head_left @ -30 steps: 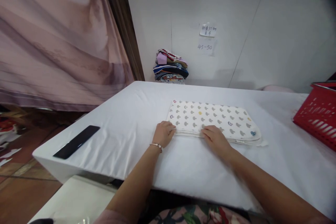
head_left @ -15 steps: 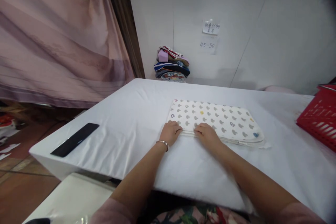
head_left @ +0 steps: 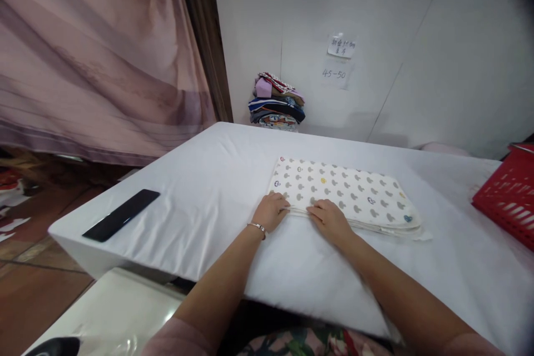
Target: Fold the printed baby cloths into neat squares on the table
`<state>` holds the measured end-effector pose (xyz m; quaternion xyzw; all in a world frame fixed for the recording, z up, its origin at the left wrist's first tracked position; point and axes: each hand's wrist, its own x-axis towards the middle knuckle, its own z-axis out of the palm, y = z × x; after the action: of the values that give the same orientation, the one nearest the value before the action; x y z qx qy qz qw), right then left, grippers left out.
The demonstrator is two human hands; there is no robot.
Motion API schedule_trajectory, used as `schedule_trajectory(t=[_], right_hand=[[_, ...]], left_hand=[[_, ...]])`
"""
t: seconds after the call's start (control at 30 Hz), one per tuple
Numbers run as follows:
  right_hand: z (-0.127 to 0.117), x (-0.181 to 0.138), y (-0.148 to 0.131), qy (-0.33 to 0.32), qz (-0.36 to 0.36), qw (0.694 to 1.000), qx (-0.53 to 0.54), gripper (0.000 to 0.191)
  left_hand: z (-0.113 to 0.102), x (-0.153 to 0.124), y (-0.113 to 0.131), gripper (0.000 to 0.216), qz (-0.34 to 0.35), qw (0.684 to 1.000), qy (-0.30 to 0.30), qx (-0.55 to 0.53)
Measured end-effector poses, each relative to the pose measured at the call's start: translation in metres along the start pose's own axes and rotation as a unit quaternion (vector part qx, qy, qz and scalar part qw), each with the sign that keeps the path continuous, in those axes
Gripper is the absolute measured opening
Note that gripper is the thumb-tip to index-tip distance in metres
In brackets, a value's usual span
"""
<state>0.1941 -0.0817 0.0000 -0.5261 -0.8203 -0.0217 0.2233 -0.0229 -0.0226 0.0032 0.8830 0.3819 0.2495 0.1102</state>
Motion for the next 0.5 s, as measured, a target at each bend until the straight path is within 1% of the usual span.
schedule_trajectory(t=[0.17,0.23,0.3,0.37,0.5], right_hand=[[0.002,0.000,-0.002,0.006,-0.005,1.000,-0.017,0.030],[0.002,0.000,-0.004,0.008,-0.005,1.000,-0.023,0.030],[0.001,0.000,-0.006,0.011,-0.002,1.000,-0.028,0.030],[0.001,0.000,-0.007,0.012,-0.002,0.999,-0.032,0.030],[0.000,0.001,-0.009,0.012,-0.005,0.999,-0.040,0.028]], left_hand=[[0.000,0.000,0.000,0.015,0.005,1.000,0.004,0.007],[-0.001,0.001,-0.001,0.014,0.005,1.000,0.011,-0.008],[-0.003,0.000,-0.002,0.015,-0.008,0.999,0.026,-0.028],[-0.005,-0.001,-0.003,0.018,-0.039,0.998,0.046,-0.030],[-0.010,-0.002,-0.004,0.029,-0.138,0.986,0.089,0.023]])
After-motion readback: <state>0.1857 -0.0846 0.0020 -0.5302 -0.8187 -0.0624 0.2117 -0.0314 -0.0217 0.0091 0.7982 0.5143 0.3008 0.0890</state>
